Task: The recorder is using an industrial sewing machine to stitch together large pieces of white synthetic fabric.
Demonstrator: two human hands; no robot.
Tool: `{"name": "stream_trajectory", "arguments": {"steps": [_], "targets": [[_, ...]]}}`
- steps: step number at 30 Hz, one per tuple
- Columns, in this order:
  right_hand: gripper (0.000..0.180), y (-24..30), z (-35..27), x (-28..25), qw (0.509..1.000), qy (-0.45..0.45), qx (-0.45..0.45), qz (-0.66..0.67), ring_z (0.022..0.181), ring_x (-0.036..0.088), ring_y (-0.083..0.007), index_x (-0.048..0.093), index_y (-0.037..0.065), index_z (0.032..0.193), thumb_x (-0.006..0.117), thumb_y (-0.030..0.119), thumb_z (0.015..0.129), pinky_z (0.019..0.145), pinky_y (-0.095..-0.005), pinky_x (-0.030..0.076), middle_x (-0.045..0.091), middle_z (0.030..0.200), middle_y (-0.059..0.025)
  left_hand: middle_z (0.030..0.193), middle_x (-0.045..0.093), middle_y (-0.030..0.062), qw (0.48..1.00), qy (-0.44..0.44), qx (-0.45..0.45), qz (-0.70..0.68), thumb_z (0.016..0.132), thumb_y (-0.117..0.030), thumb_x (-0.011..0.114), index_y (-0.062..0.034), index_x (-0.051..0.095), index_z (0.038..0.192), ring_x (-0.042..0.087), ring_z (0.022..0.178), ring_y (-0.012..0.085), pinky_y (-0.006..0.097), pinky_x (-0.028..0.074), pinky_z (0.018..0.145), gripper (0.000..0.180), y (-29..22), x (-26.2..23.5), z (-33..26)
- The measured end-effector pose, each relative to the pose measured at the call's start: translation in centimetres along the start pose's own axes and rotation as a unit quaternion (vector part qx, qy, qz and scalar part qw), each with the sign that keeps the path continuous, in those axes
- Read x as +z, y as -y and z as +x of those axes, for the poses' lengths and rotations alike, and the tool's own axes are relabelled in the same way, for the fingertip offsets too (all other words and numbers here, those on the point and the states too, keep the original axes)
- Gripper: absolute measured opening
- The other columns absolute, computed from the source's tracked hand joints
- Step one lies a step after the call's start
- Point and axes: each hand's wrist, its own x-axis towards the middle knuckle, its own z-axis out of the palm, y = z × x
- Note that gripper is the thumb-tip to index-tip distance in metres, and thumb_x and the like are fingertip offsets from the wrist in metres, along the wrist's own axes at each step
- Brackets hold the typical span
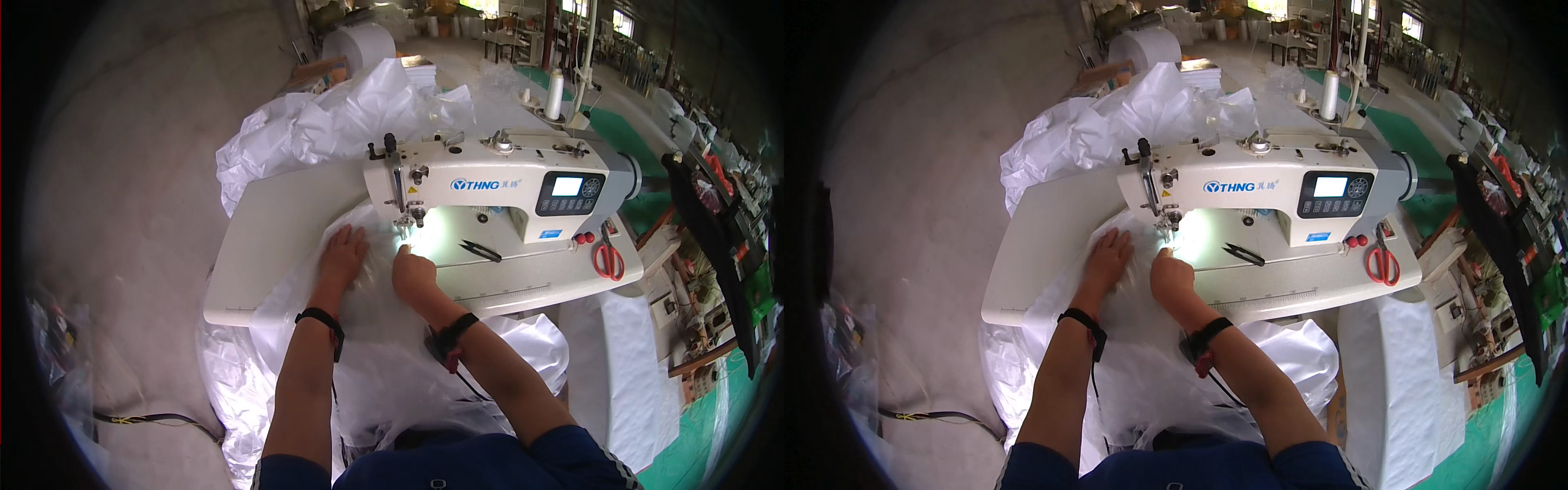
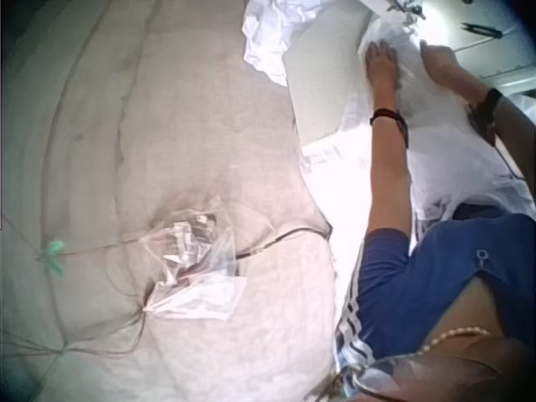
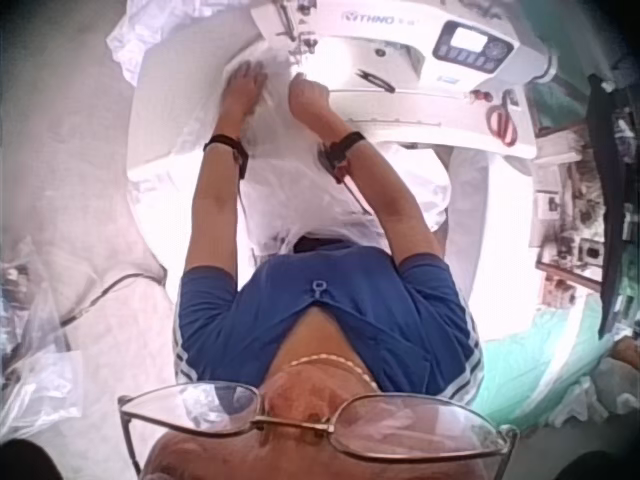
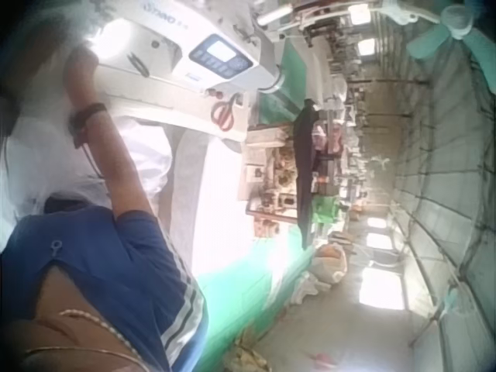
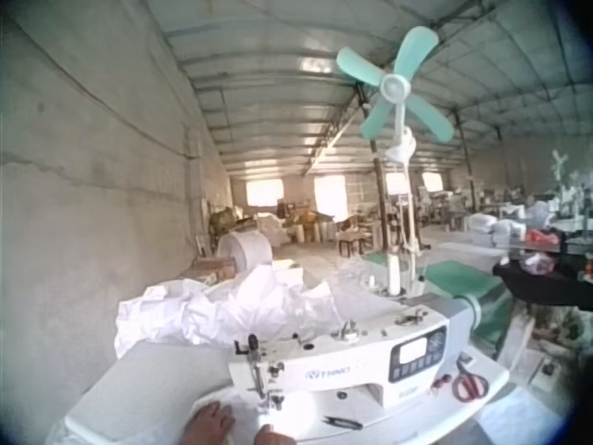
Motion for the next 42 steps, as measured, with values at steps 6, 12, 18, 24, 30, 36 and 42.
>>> {"name": "stream_trajectory", "arguments": {"steps": [6,12,18,24,30,36,42], "targets": [[0.04,-2.6,-7.8,-1.7,0.865,0.249,0.056,0.433,0.088,0.062,-0.0275,0.049,-0.003,0.115,0.053,0.006,0.076,0.072,-0.0371,0.051,0.062,0.095,-0.0179,0.137,0.037,0.0167,0.997,-0.022,-0.024,-0.072,0.089,-0.033,0.046,-0.0083,0.047,0.127,0.035,0.126,0.0343,0.039,0.028,0.105,0.046,2.4,-1.4,-2.8],[0.035,-10.3,-21.2,-0.9,0.831,0.287,0.033,0.475,0.079,0.06,-0.0188,0.056,0.0,0.109,0.059,0.018,0.078,0.069,-0.0356,0.049,0.062,0.086,-0.0134,0.076,0.064,0.0055,0.895,-0.011,-0.098,-0.435,0.084,-0.008,0.057,-0.0003,0.064,0.093,0.059,0.071,0.0116,0.025,0.047,0.068,0.013,-1.7,-9.3,-18.0],[0.042,-13.7,-26.1,-1.5,0.865,0.369,0.063,0.334,0.073,0.059,-0.0185,0.064,-0.001,0.092,0.064,0.038,0.076,0.068,-0.0353,0.046,0.062,0.075,-0.0145,0.126,0.048,0.0239,0.728,0.301,-0.288,-0.544,0.087,-0.037,0.051,0.005,0.049,0.121,0.047,0.118,0.0268,0.044,0.032,0.102,0.054,7.4,-9.1,-38.4],[0.018,-13.6,-23.9,-13.9,0.707,0.286,0.128,0.634,0.081,0.061,-0.0163,0.062,0.004,0.094,0.067,0.006,0.077,0.073,-0.0299,0.05,0.065,0.087,-0.0082,0.123,0.05,0.0211,0.729,0.106,-0.343,-0.582,0.088,-0.034,0.05,0.0033,0.05,0.12,0.05,0.114,0.026,0.041,0.035,0.099,0.049,9.9,-11.2,-48.5],[0.032,-9.6,-22.6,-19.6,0.602,0.058,0.257,0.753,0.077,0.061,-0.0193,0.05,0.005,0.099,0.069,0.006,0.074,0.071,-0.0323,0.052,0.06,0.088,-0.0081,0.119,0.053,0.0184,0.681,-0.145,-0.409,-0.59,0.089,-0.031,0.049,0.0016,0.051,0.118,0.052,0.11,0.0252,0.038,0.038,0.096,0.044,-2.3,-17.8,-42.8],[0.025,-11.0,-24.2,-18.0,0.602,0.047,0.288,0.743,0.079,0.062,-0.019,0.058,0.005,0.093,0.072,0.007,0.072,0.072,-0.0318,0.052,0.063,0.086,-0.0074,0.116,0.055,0.0156,0.642,-0.312,-0.372,-0.594,0.09,-0.028,0.047,-0.0001,0.053,0.117,0.054,0.106,0.0244,0.035,0.042,0.092,0.039,-3.3,-19.1,-32.8],[0.006,-12.2,-24.3,-10.0,0.549,0.187,0.315,0.751,0.066,0.057,-0.0105,0.065,0.009,0.083,0.067,0.014,0.079,0.059,-0.0255,0.046,0.062,0.075,0.0002,0.112,0.058,0.0128,0.629,-0.417,-0.266,-0.599,0.091,-0.025,0.046,-0.0018,0.054,0.116,0.057,0.102,0.0236,0.032,0.045,0.089,0.035,9.0,-19.1,-30.7]]}}
